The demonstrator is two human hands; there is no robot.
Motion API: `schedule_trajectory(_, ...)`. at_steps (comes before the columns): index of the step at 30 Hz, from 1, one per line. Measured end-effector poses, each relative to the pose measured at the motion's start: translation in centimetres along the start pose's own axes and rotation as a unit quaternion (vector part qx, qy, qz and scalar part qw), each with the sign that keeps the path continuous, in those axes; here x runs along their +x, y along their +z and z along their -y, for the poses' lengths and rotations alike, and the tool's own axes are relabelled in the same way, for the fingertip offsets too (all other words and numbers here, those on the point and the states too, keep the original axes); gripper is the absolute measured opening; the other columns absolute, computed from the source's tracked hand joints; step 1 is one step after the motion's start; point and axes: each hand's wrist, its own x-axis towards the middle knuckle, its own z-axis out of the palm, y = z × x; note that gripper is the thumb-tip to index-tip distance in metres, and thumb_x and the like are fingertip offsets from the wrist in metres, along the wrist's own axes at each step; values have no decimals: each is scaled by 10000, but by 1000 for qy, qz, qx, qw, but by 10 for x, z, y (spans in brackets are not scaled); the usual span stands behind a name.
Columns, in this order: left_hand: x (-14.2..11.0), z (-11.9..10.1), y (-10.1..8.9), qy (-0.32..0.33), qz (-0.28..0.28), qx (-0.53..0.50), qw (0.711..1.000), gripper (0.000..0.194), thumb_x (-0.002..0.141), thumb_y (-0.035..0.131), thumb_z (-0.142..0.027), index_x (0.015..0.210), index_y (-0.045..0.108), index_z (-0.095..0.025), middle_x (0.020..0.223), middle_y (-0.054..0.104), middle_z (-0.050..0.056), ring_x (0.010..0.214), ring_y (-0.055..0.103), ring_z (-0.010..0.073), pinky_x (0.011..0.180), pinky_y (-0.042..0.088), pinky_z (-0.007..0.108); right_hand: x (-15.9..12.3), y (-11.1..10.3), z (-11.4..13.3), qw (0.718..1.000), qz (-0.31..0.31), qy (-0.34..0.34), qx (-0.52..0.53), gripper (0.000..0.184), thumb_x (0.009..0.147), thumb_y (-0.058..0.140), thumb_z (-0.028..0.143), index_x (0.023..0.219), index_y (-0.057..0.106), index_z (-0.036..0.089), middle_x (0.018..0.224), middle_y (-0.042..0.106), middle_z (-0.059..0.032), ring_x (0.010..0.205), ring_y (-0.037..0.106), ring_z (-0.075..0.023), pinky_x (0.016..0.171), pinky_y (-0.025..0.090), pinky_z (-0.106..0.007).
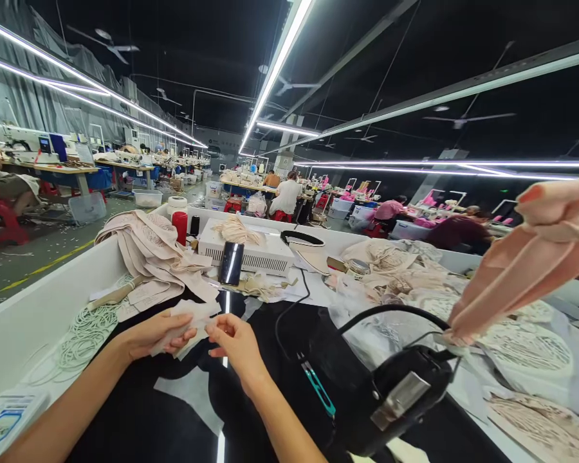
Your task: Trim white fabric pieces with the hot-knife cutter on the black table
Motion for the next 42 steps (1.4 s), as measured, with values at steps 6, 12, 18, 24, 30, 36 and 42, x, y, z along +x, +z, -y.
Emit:
schedule_trajectory(6,-2,0,1,6,23,33,999,499,761,750,-601,790,620,-121,666,508,-7,519,330,58,460,182,213,5,-3,7,997,-21,-58,-37,321,741,723,498,798,695,184,702,573,2,650,534,-131,537,517,-220)
schedule_trajectory(12,-2,-1,-1,1,49,57,997,540,785,714,-630,757,641,-96,583,481,-5,504,349,66,458,199,225,9,-9,12,988,-34,-113,-98,272,759,687,475,759,723,206,737,584,-16,567,437,-119,477,418,-223)
schedule_trajectory(18,-3,-2,-1,0,62,54,997,619,763,739,-625,1149,622,-156,733,546,-6,507,329,50,446,143,210,11,-14,12,984,-50,-119,-123,306,785,670,500,823,723,201,660,546,2,491,419,-107,463,337,-233)
schedule_trajectory(24,-8,-8,4,-11,80,72,994,571,778,736,-594,1097,651,-128,691,510,-19,502,281,44,448,99,225,12,-15,13,984,-46,-111,-128,312,804,661,499,834,715,193,679,552,4,481,415,-99,447,345,-230)
schedule_trajectory(30,-4,-5,2,-15,79,66,995,586,763,747,-592,1114,634,-137,686,487,-38,482,248,36,442,83,220,14,-14,8,988,-33,-101,-113,360,768,682,490,986,709,205,684,472,37,498,417,-96,437,362,-219)
schedule_trajectory(36,-2,-2,0,-19,66,51,996,526,757,762,-579,984,640,-121,689,480,-29,493,259,32,452,81,219,14,-17,10,985,-29,-114,-125,461,704,764,486,1080,730,220,771,477,24,542,401,-94,479,367,-235)
schedule_trajectory(42,1,3,0,-19,71,32,997,591,746,793,-531,1155,637,-134,708,503,-25,510,301,46,451,116,209,19,-11,20,965,-82,-180,-173,234,774,698,444,829,787,235,699,509,-3,615,412,-145,602,346,-284)
